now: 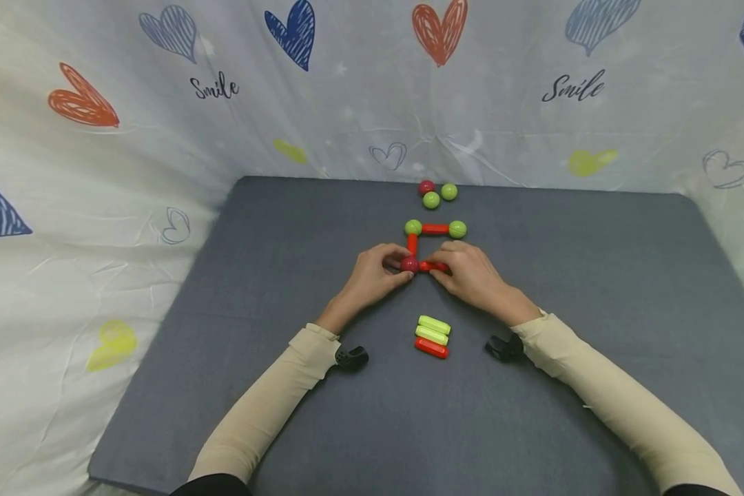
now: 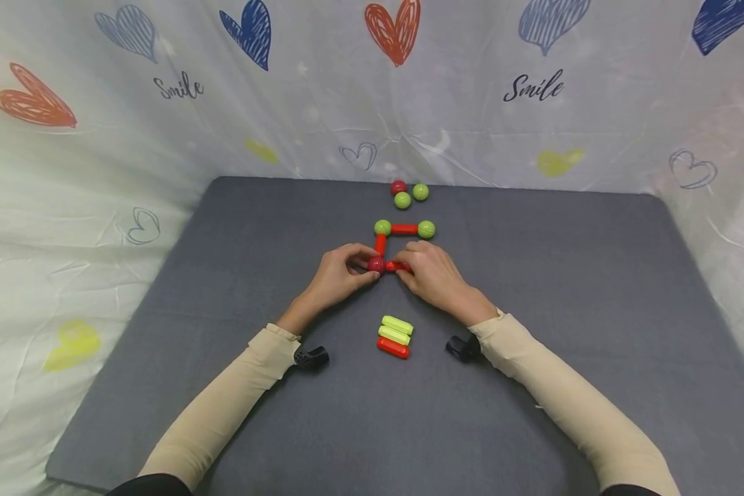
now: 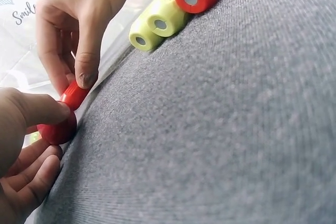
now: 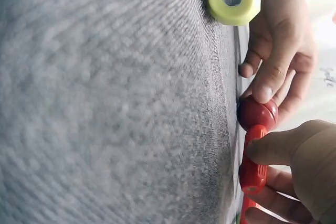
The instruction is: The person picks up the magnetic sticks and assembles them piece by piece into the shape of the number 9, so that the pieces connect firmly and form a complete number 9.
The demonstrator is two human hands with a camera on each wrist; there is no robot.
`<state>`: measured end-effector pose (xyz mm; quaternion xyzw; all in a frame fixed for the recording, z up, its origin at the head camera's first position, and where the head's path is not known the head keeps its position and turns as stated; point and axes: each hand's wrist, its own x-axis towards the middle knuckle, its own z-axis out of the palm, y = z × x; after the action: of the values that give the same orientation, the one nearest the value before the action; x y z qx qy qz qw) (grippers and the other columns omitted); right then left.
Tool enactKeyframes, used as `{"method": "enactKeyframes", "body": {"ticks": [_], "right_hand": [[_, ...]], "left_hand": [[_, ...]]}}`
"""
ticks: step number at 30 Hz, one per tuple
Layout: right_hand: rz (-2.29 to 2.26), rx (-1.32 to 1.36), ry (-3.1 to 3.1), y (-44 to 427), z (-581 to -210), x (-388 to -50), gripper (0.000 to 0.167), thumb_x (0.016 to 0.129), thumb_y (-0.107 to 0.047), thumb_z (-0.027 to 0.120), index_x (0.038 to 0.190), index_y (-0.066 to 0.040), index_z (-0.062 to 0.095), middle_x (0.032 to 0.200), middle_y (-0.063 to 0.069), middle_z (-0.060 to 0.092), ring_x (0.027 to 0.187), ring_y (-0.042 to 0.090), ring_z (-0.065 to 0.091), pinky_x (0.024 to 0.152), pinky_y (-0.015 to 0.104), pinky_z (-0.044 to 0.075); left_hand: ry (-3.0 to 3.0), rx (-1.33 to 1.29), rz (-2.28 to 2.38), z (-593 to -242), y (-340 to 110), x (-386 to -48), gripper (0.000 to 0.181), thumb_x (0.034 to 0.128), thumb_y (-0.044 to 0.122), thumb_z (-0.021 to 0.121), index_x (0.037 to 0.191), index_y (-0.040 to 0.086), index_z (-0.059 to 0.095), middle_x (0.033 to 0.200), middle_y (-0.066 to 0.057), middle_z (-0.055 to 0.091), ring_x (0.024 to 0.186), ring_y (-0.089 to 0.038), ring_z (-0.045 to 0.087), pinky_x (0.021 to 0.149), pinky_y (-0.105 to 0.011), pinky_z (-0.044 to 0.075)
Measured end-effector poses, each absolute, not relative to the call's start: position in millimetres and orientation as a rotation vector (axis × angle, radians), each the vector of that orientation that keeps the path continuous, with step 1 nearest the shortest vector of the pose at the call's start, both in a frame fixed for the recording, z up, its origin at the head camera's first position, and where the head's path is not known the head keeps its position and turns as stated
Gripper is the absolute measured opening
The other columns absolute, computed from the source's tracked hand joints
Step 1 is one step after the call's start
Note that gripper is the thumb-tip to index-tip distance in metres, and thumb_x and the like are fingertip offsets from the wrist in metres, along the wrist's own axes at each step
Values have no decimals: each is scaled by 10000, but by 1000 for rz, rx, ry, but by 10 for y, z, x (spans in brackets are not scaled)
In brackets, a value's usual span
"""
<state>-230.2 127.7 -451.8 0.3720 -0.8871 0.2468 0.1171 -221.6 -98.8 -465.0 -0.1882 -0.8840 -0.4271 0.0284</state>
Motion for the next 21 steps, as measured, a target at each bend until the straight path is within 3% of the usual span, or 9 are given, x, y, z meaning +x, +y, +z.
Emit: {"method": "enactKeyframes", "body": {"ticks": [21], "right_hand": [[771,1077,-2597,1274,-4509,-2272,176,842,-101,819,1010,-70,778,897,44,683,743,172,567,622,336,480]], "left_hand": [[-2704,-567,-1237,-4661,-951,-2203,330,832,193,843,1110,100,691,1038,-31,658,886,-119,663,760,-285,527]]}}
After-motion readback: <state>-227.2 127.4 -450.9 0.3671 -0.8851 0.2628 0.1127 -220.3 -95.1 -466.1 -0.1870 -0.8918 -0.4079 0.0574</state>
